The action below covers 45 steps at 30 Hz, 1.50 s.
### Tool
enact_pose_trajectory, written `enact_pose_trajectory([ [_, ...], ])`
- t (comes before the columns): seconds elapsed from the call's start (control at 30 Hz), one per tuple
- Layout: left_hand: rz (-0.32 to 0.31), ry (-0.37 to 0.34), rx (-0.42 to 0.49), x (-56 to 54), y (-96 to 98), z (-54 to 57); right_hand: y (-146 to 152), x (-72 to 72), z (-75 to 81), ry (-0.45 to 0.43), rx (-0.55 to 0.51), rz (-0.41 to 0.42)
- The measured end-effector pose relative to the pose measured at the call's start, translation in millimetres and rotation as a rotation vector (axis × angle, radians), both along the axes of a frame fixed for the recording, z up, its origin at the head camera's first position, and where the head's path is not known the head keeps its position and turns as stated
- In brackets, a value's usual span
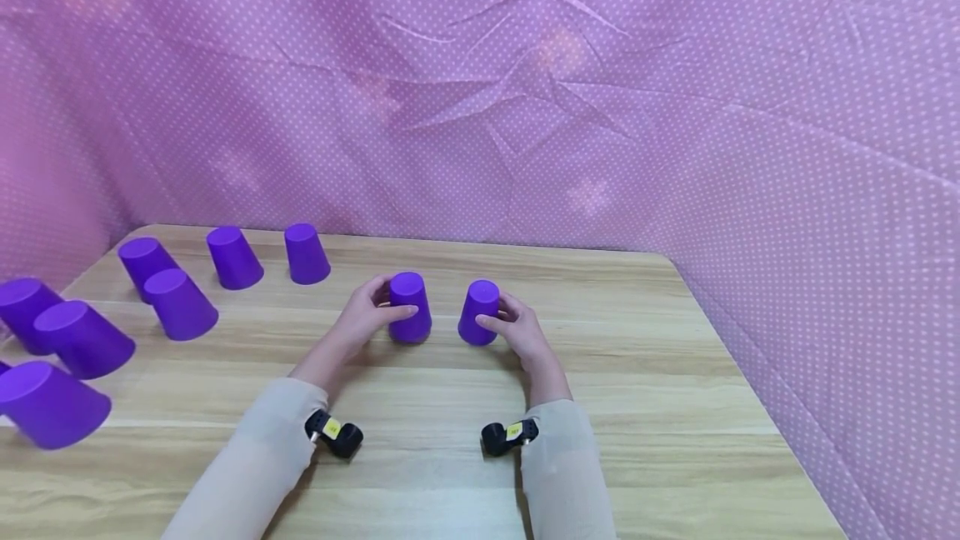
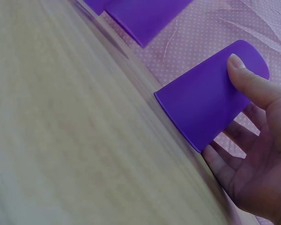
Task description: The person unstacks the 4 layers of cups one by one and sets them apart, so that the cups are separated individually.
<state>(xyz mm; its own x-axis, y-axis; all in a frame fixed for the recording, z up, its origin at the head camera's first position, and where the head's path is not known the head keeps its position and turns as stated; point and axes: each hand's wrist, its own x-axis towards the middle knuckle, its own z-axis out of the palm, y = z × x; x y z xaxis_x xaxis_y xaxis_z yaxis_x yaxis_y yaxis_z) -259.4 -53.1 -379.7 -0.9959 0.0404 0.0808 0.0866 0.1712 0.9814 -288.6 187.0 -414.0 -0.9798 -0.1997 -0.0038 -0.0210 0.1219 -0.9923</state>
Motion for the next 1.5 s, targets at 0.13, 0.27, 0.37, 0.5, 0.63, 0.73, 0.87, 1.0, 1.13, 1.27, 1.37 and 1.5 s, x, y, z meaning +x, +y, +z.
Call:
enact_pose_trajectory([
  [0.13,0.012,0.002,0.015,5.7,-11.5,6.4,0,0.4,1.0,0.001,0.007,-0.003],
  [0.27,0.021,0.010,0.031,12.0,-22.7,12.5,1,0.8,1.3,-0.002,0.016,-0.009],
  [0.37,0.022,0.021,0.035,16.9,-30.5,15.3,2,0.8,0.9,0.012,0.014,-0.008],
  [0.5,0.025,0.045,0.034,23.4,-40.1,17.5,3,0.6,0.2,0.030,0.007,-0.004],
  [0.63,0.030,0.062,0.015,29.1,-50.5,18.0,3,0.3,-0.7,0.019,0.001,-0.009],
  [0.73,0.034,0.067,-0.002,32.8,-59.6,18.4,4,0.5,-0.1,0.010,0.000,-0.011],
  [0.87,0.051,0.055,0.005,37.5,-72.7,19.0,3,2.4,3.9,-0.001,-0.007,-0.002],
  [1.0,0.093,0.042,0.007,37.8,-90.7,10.4,0,10.4,14.7,0.016,0.005,0.009],
  [1.13,0.109,0.069,-0.036,36.4,-111.5,2.0,-3,16.8,23.1,0.017,0.026,0.010],
  [1.27,0.147,0.067,-0.068,33.4,-132.4,-8.1,-4,18.3,24.9,0.010,0.022,0.009],
  [1.37,0.187,0.051,-0.060,26.6,-155.3,-29.0,-4,15.5,20.7,0.011,0.010,0.007],
  [1.5,0.207,0.074,-0.092,28.5,-180.7,-41.6,-2,6.0,7.2,0.019,-0.012,0.004],
])
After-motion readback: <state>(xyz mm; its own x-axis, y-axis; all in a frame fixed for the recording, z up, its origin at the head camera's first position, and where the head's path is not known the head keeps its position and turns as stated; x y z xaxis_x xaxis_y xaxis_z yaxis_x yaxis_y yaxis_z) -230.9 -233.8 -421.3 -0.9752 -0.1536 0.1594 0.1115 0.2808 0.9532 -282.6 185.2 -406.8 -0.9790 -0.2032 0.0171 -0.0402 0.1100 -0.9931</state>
